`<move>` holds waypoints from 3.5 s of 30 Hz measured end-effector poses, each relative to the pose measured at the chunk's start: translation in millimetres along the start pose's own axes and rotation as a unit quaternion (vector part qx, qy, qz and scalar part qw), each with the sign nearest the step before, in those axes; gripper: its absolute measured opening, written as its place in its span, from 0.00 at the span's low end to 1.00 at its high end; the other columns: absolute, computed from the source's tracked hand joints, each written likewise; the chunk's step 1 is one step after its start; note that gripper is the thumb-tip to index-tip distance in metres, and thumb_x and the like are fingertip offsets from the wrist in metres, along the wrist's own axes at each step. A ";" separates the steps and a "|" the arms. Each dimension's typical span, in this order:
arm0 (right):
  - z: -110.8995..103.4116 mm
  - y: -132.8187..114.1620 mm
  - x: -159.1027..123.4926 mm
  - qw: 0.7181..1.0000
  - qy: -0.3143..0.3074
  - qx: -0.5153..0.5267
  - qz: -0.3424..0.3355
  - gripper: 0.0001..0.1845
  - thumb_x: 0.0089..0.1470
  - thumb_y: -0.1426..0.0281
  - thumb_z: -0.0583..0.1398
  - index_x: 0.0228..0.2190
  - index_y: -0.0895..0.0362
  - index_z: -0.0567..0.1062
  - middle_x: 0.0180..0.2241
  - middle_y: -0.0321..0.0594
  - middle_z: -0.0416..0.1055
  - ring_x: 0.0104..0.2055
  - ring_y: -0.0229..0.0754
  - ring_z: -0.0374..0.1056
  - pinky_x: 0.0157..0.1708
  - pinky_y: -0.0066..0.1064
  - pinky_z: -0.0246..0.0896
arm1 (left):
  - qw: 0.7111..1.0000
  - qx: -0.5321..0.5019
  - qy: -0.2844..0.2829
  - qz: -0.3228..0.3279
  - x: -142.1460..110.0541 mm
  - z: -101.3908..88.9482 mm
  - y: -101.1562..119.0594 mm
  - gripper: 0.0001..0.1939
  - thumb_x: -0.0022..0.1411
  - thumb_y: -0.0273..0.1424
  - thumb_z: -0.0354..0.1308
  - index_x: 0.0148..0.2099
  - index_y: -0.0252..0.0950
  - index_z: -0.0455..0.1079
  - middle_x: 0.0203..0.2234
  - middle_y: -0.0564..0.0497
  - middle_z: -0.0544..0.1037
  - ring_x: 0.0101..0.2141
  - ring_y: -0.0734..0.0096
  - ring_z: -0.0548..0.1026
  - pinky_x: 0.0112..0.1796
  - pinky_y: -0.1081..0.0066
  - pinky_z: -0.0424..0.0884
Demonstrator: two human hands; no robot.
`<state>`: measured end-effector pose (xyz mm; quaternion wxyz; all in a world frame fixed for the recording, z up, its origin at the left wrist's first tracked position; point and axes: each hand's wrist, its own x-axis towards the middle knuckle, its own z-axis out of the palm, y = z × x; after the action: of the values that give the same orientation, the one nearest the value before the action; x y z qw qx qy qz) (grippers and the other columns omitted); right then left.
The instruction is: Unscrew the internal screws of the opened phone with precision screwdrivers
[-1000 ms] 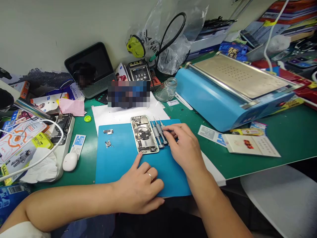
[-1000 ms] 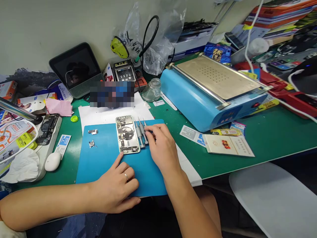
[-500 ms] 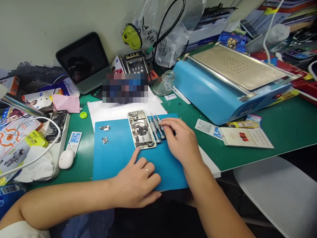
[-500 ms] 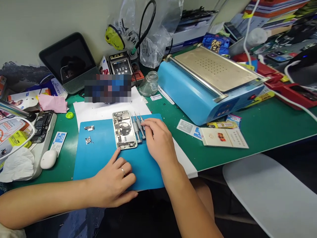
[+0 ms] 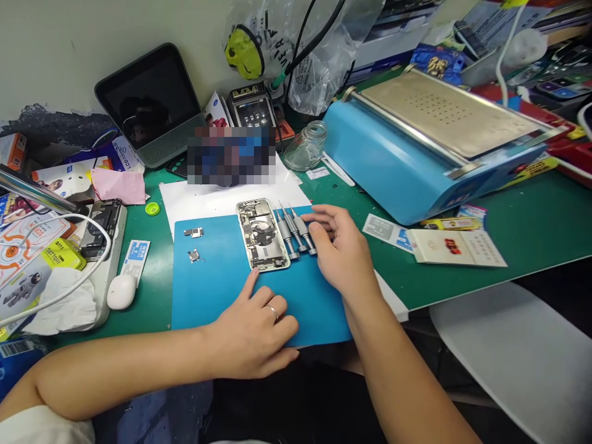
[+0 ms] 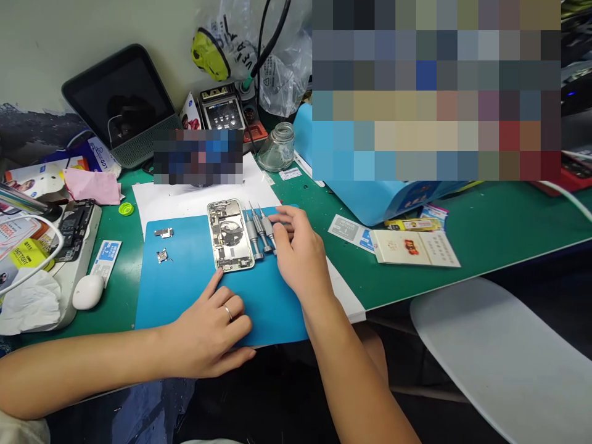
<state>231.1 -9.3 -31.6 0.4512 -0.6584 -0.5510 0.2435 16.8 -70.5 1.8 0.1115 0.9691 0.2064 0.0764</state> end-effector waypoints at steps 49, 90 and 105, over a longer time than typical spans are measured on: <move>4.6 -2.2 -4.1 0.984 -0.007 -0.153 -0.088 0.07 0.54 0.67 0.61 0.37 0.53 0.75 0.44 0.46 0.72 0.43 0.52 0.72 0.47 0.50 0.70 | 1.000 0.010 0.015 0.001 -1.6 3.8 0.0 0.15 0.70 0.43 0.56 0.40 0.36 0.66 0.36 0.48 0.68 0.39 0.59 0.67 0.61 0.35 0.58; -1.0 -9.0 -10.7 0.998 0.043 -0.032 -0.045 0.14 0.67 0.56 0.54 0.36 0.52 0.72 0.37 0.40 0.83 0.34 0.45 0.80 0.34 0.35 0.72 | 1.000 0.000 0.013 0.007 -1.9 3.0 -0.4 0.14 0.71 0.42 0.55 0.41 0.36 0.66 0.36 0.48 0.69 0.39 0.59 0.67 0.62 0.36 0.56; 1.0 -1.3 -10.8 0.998 0.032 0.013 -0.048 0.15 0.67 0.55 0.54 0.38 0.51 0.73 0.36 0.40 0.80 0.38 0.48 0.78 0.41 0.43 0.74 | 1.000 0.000 0.018 0.008 -2.2 3.6 0.5 0.14 0.70 0.43 0.56 0.40 0.35 0.67 0.36 0.48 0.68 0.40 0.59 0.67 0.62 0.35 0.57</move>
<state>226.6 -19.2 -32.9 0.4880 -0.6326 -0.5645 0.2074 15.7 -72.5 -1.8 0.1074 0.9693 0.2001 0.0944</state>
